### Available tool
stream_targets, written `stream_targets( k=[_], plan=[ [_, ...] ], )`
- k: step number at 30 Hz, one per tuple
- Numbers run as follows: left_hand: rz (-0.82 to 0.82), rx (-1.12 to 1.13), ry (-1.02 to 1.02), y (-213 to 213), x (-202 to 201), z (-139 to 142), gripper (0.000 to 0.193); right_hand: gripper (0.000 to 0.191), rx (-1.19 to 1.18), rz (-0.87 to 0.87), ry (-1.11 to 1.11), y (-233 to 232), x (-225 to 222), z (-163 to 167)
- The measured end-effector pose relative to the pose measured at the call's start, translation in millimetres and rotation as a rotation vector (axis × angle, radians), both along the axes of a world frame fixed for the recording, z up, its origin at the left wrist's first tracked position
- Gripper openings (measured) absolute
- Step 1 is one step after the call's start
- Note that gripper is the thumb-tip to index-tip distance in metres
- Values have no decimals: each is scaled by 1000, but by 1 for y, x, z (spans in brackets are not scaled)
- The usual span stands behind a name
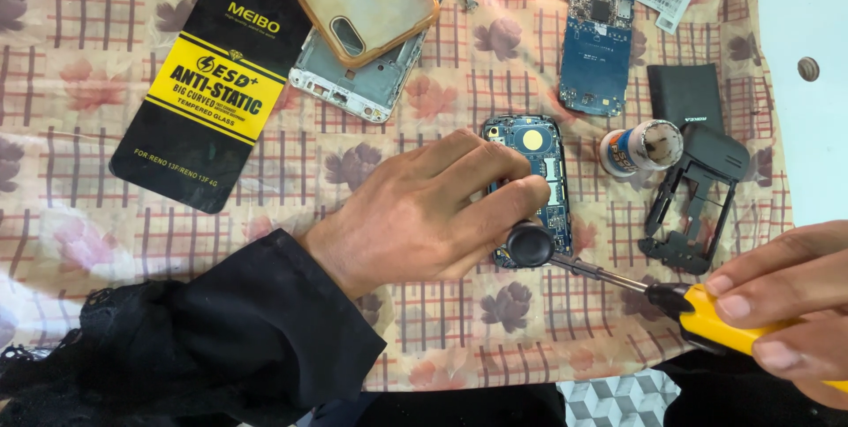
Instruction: The person uses a soldering iron to apply heat and solder to specific points on a disassembled smartphone motherboard. They repeatedly dip the iron into a flux container and work on different areas of the board while holding it steady with their other hand.
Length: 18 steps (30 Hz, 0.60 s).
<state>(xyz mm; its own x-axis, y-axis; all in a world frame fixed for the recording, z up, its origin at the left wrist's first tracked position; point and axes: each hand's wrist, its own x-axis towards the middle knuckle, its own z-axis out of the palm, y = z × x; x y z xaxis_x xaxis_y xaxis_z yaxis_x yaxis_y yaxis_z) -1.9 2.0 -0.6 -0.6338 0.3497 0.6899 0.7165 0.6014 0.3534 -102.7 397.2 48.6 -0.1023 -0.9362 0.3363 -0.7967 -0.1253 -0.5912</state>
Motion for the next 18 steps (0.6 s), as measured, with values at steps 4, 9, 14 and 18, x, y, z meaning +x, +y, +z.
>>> stream_targets(
  k=[4, 9, 14, 18],
  plan=[
    [0, 5, 5, 0, 0, 1, 36, 34, -10, -97, 31, 14, -2, -13],
    [-5, 7, -5, 0, 0, 2, 38, 34, -77, -115, 41, 34, -2, -35],
    [-12, 14, -18, -1, 0, 4, 39, 45, -57, -97, 63, 42, 1, -32],
    [-7, 14, -19, -1, 0, 4, 40, 51, 36, -11, 76, 38, -9, -20]
  ],
)
